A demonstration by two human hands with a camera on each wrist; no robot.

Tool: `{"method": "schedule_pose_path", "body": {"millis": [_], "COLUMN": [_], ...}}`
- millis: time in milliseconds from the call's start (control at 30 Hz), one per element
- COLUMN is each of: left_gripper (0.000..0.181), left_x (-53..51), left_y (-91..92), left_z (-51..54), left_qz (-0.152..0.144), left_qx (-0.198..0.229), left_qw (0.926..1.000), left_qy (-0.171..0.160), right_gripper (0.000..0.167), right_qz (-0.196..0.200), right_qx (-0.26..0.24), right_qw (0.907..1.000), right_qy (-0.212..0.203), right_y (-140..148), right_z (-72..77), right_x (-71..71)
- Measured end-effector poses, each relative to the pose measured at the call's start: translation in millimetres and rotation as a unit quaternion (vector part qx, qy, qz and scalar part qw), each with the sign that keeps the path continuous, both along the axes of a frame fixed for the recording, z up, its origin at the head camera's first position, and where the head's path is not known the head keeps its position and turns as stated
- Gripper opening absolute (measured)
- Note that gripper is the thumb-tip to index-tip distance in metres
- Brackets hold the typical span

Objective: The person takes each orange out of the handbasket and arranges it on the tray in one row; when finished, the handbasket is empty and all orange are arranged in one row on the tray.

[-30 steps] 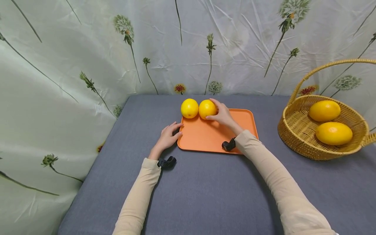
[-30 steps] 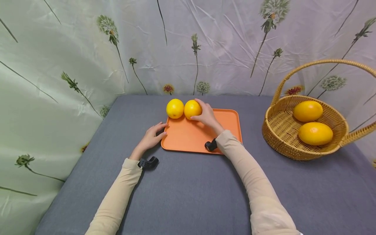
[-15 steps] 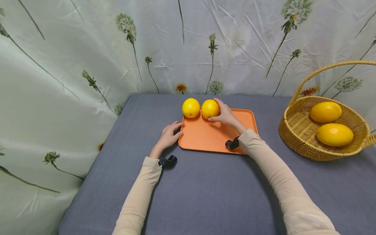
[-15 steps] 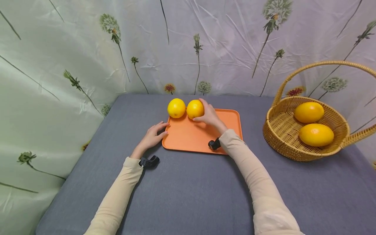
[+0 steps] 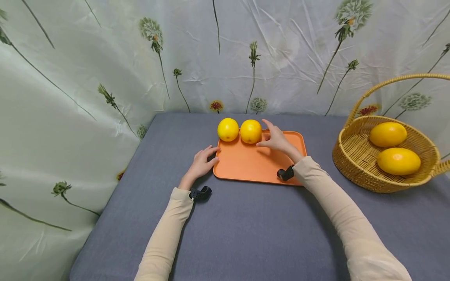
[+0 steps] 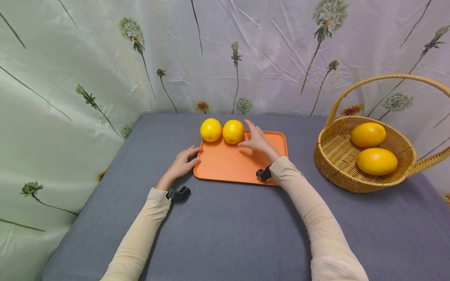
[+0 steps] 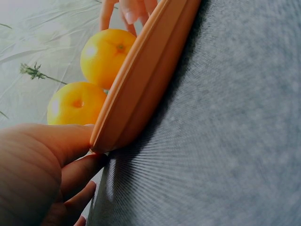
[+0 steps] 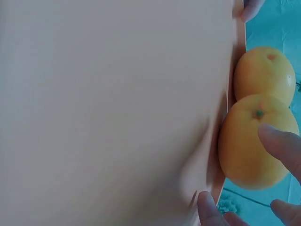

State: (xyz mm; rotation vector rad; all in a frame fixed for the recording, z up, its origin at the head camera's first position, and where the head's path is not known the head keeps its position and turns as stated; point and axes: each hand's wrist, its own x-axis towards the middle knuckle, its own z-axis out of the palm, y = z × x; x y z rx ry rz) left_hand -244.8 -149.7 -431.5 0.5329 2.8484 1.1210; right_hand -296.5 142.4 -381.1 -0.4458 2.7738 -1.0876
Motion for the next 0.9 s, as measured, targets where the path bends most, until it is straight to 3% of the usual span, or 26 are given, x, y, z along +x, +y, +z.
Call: {"method": "schedule_pose_path", "body": {"millis": [500,900], "left_gripper": [0.042,0.043], "left_x": [-0.1,-1.5], "left_y": [1.0,0.7], "left_z": [0.8,-0.3], "left_qz": [0.005,0.004], "left_qx": [-0.003,-0.009], "left_qw": [1.0000,0.9999], "left_qy": [-0.006,-0.008], "right_gripper": [0.083,0.072], "right_qz": [0.002,-0.015], "right_qx": [0.021,0.020], "right_qw": [0.9998,0.9974], "right_qy": [0.006,0.067], "right_y": [42.4,70.0], "right_z": [15.0,24.2], "right_x": [28.8,55.1]}}
